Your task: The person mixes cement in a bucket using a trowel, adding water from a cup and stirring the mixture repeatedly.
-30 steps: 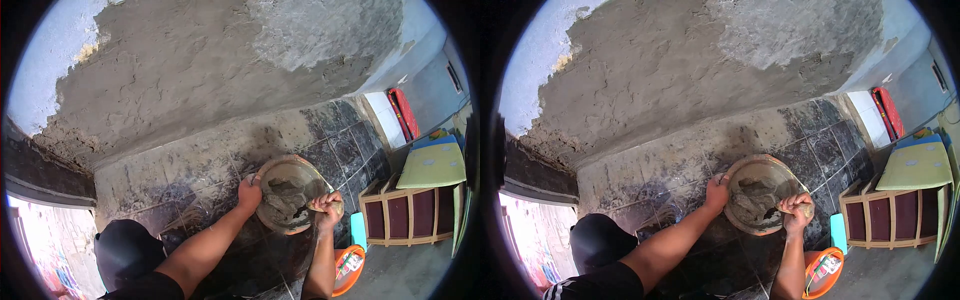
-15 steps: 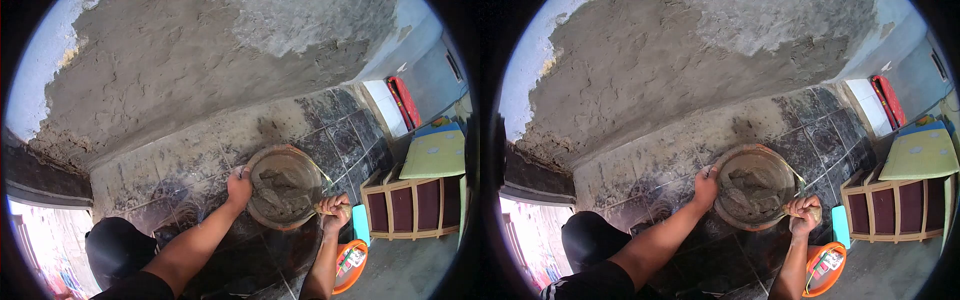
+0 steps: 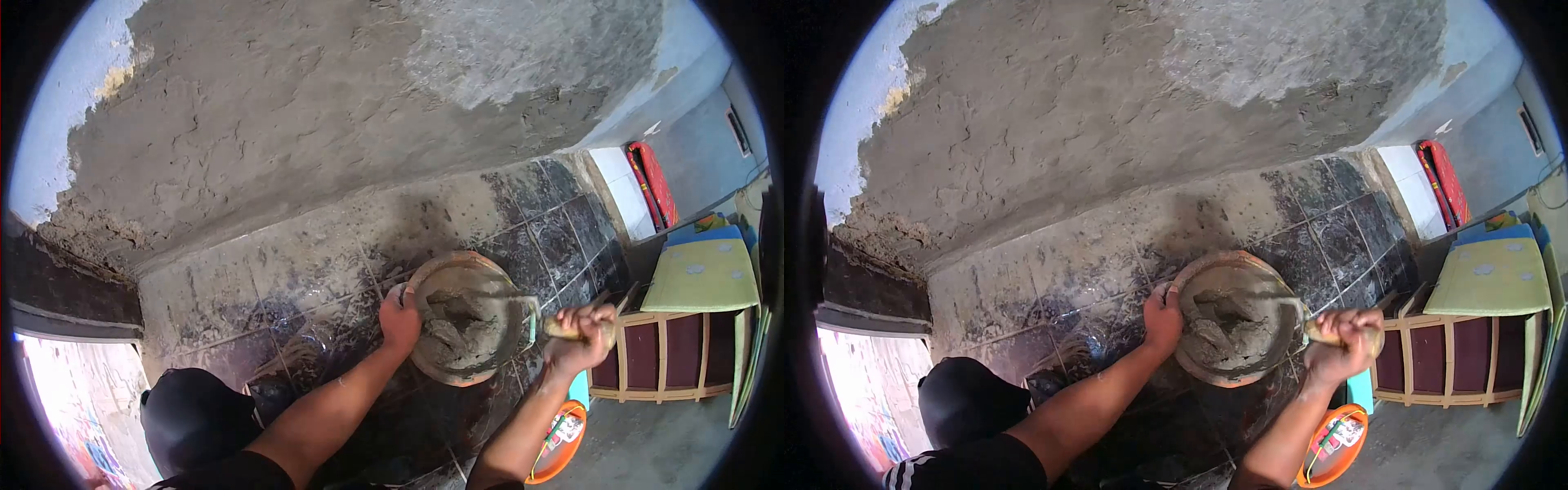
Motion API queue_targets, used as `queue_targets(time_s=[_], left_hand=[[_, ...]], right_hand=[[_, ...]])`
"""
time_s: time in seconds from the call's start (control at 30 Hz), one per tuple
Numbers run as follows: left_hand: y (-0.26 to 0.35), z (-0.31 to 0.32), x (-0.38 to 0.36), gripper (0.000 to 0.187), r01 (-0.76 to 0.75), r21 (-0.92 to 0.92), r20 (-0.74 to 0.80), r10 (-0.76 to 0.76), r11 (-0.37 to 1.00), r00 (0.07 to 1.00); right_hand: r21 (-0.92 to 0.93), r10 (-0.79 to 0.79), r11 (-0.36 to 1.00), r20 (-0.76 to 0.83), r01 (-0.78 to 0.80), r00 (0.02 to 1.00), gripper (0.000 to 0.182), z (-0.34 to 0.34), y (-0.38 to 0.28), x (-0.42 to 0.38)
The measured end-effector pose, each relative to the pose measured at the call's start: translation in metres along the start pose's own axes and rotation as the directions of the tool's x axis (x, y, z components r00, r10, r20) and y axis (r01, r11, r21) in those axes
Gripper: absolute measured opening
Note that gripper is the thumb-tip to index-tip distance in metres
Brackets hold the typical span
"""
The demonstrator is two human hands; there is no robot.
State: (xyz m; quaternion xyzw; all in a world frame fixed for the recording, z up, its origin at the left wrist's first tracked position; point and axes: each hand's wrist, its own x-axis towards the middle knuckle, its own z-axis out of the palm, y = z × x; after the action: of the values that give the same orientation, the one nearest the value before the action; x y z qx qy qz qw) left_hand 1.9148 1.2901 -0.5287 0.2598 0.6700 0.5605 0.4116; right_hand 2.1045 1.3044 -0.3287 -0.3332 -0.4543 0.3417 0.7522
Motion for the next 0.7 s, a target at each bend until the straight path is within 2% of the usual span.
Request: queue_targets(time_s=[0.07,0.13,0.2,0.33,0.43,0.5,0.67,0.7], left_hand=[[0.003,0.0,0.0,0.033,-0.009,-0.003,0.001,0.009,1.0,1.0],[0.0,0.003,0.0,0.032,-0.03,0.1,-0.068,0.036,0.995,0.997],[0.002,0.001,0.0,0.032,-0.008,0.075,-0.047,0.011,0.997,0.999],[0.013,-0.003,-0.002,0.032,0.019,0.019,-0.005,-0.019,1.0,1.0],[0.009,-0.002,-0.001,0.032,0.019,0.06,-0.018,-0.018,0.998,1.0],[0.011,-0.005,-0.002,0.032,0.019,0.053,-0.007,-0.019,0.998,1.0],[0.011,-0.006,-0.002,0.033,0.022,0.043,0.008,-0.022,0.999,1.0],[0.011,-0.006,-0.002,0.033,0.031,0.051,0.011,-0.032,0.998,0.999]], right_hand=[[-0.076,0.029,0.997,-0.031,-0.032,0.999,0.015,0.017,0.019,0.008],[-0.058,0.134,0.989,-0.062,-0.138,0.989,0.013,0.031,0.045,0.011],[-0.107,0.187,0.976,-0.054,-0.192,0.981,0.012,0.037,0.071,0.011],[-0.2,0.307,0.937,0.073,-0.288,0.949,0.009,0.042,0.118,0.006],[-0.229,0.348,0.92,0.105,-0.318,0.931,0.007,0.038,0.128,0.009],[-0.228,0.421,0.889,0.064,-0.398,0.905,0.006,0.032,0.13,0.006],[-0.198,0.423,0.894,0.086,-0.401,0.902,0.007,0.008,0.111,-0.02],[-0.211,0.395,0.907,0.13,-0.364,0.909,0.007,0.002,0.107,-0.025]])
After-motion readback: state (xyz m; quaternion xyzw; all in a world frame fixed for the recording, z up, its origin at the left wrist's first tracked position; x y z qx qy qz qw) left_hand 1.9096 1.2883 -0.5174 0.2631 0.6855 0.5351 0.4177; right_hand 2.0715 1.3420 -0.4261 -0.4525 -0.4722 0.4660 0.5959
